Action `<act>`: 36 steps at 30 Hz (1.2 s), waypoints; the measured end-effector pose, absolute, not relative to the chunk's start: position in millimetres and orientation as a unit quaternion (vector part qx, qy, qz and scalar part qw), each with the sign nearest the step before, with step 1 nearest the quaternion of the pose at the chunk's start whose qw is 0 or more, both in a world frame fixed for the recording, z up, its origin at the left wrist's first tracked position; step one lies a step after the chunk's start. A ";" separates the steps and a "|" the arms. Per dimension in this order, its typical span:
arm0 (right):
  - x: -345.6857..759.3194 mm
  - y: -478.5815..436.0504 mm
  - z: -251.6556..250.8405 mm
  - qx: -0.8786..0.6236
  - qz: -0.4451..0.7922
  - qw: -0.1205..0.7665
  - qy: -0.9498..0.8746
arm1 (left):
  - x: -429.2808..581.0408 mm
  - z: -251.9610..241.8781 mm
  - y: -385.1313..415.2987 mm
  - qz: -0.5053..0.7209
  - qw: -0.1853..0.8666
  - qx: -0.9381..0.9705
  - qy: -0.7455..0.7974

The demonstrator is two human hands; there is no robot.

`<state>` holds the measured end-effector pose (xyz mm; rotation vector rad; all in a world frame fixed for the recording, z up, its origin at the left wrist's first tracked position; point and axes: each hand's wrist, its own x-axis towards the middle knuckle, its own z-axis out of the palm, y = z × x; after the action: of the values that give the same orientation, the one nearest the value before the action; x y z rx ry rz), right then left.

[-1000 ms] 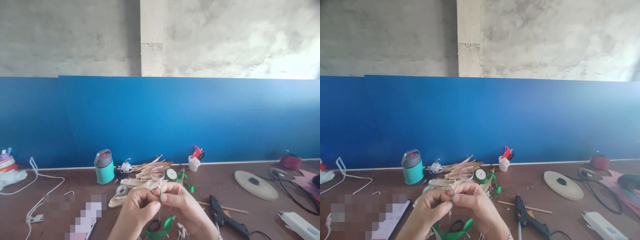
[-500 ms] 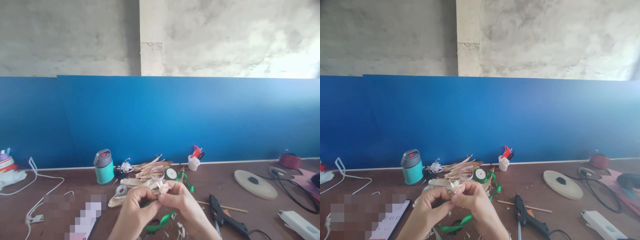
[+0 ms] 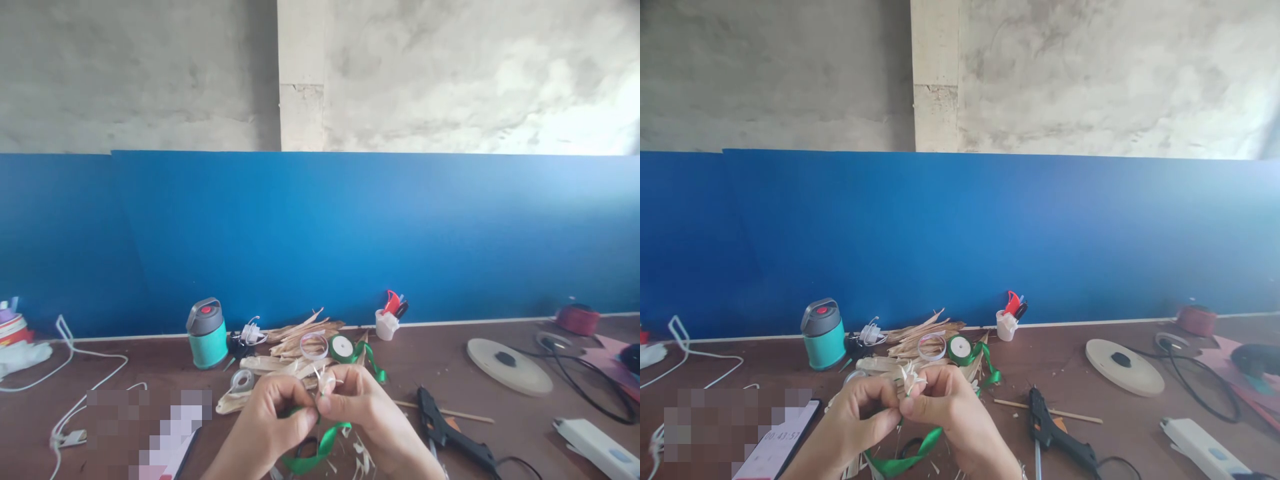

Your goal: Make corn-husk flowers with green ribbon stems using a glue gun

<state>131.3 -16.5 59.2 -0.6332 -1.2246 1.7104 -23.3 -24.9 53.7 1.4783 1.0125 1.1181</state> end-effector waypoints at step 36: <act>130.2 -13.9 55.5 -0.205 0.765 0.446 -0.417 | -19.1 50.7 -24.3 0.452 0.664 0.497 0.328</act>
<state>130.2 -13.9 55.5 -0.5080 -1.0335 1.8945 -19.1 -24.3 50.7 1.1240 0.7419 1.0209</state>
